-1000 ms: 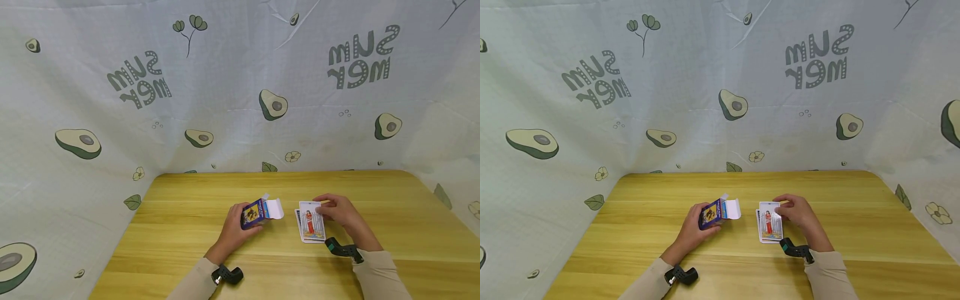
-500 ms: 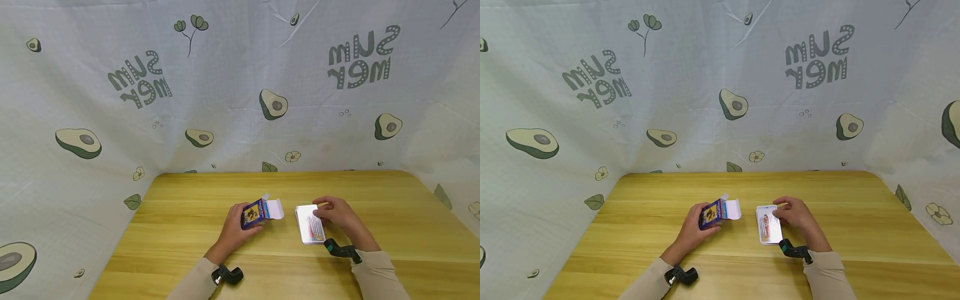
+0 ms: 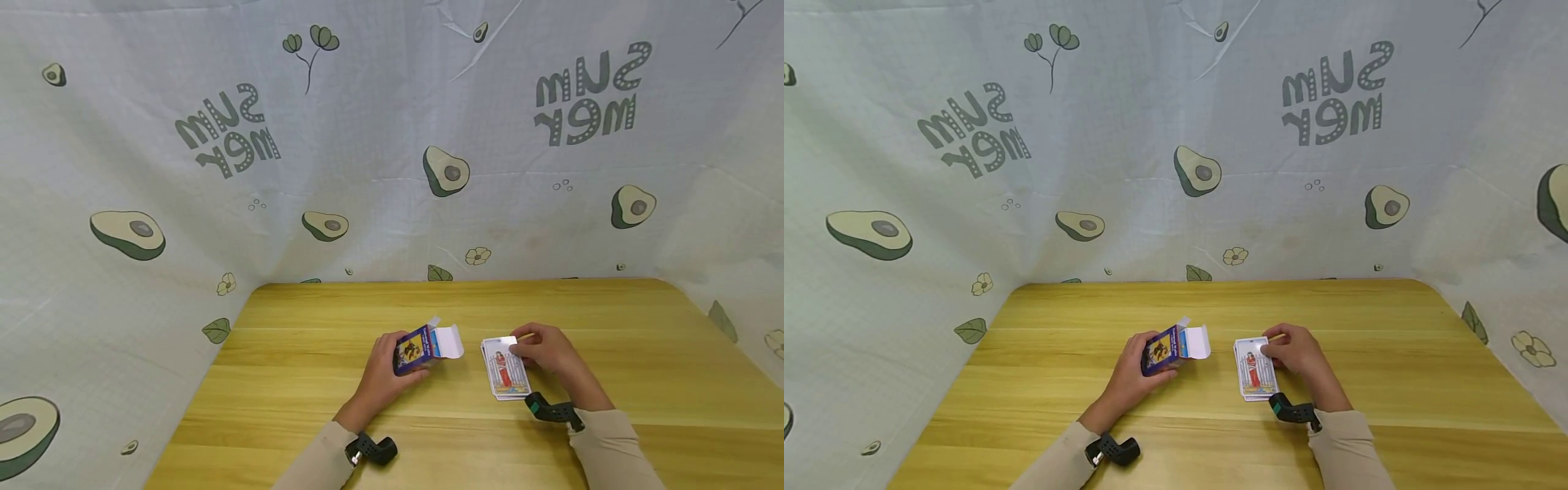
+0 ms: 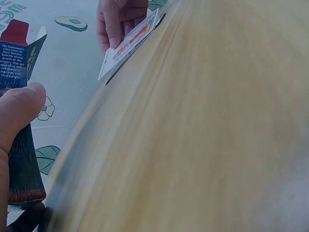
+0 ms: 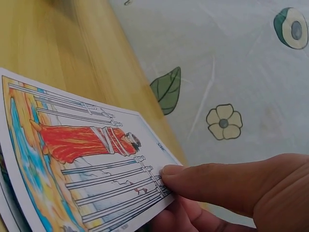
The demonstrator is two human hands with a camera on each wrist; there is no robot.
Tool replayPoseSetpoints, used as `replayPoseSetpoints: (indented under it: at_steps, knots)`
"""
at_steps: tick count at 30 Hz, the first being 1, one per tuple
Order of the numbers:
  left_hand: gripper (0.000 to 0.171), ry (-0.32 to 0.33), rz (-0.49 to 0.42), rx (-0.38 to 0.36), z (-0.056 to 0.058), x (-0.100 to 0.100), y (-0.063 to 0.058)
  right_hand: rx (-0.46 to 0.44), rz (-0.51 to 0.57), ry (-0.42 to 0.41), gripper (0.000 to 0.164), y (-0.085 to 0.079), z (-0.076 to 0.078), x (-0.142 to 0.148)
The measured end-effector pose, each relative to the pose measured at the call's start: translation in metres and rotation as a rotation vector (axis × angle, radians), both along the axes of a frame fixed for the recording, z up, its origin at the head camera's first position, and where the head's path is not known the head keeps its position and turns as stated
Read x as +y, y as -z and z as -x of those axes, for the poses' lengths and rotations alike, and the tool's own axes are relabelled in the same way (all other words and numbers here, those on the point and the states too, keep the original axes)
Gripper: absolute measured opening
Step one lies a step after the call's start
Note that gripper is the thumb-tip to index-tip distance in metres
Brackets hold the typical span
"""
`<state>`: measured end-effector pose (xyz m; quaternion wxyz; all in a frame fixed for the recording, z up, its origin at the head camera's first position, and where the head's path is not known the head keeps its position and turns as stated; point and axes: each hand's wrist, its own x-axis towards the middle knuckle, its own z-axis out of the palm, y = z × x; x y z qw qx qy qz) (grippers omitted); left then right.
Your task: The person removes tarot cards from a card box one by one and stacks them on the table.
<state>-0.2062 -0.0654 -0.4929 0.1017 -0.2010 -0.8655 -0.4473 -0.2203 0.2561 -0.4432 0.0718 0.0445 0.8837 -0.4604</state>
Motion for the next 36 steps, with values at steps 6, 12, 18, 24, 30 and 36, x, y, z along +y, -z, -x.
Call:
replayPoseSetpoints:
  at_steps: [6, 12, 18, 24, 30, 36]
  knots:
    - [0.073, 0.000, 0.001, 0.000, -0.001, 0.000, -0.001, 0.016, -0.044, 0.003, 0.032, 0.004, 0.001, -0.001]
    - [0.073, 0.001, -0.006, -0.006, -0.001, 0.000, -0.001, 0.034, -0.092, 0.011, 0.032, 0.004, -0.001, -0.006]
    - [0.073, 0.004, -0.009, -0.003, 0.000, 0.000, -0.001, 0.054, -0.141, 0.014, 0.032, 0.003, -0.001, -0.010]
    - [0.072, 0.007, -0.005, 0.002, 0.000, 0.001, -0.002, 0.087, -0.183, 0.003, 0.031, 0.006, 0.000, -0.010]
    - [0.072, 0.012, -0.009, 0.011, -0.001, 0.001, -0.004, 0.077, -0.194, 0.013, 0.032, 0.006, 0.000, -0.010]
    - [0.073, 0.010, -0.008, 0.005, -0.001, 0.001, -0.004, 0.078, -0.197, 0.011, 0.031, 0.008, 0.002, -0.010]
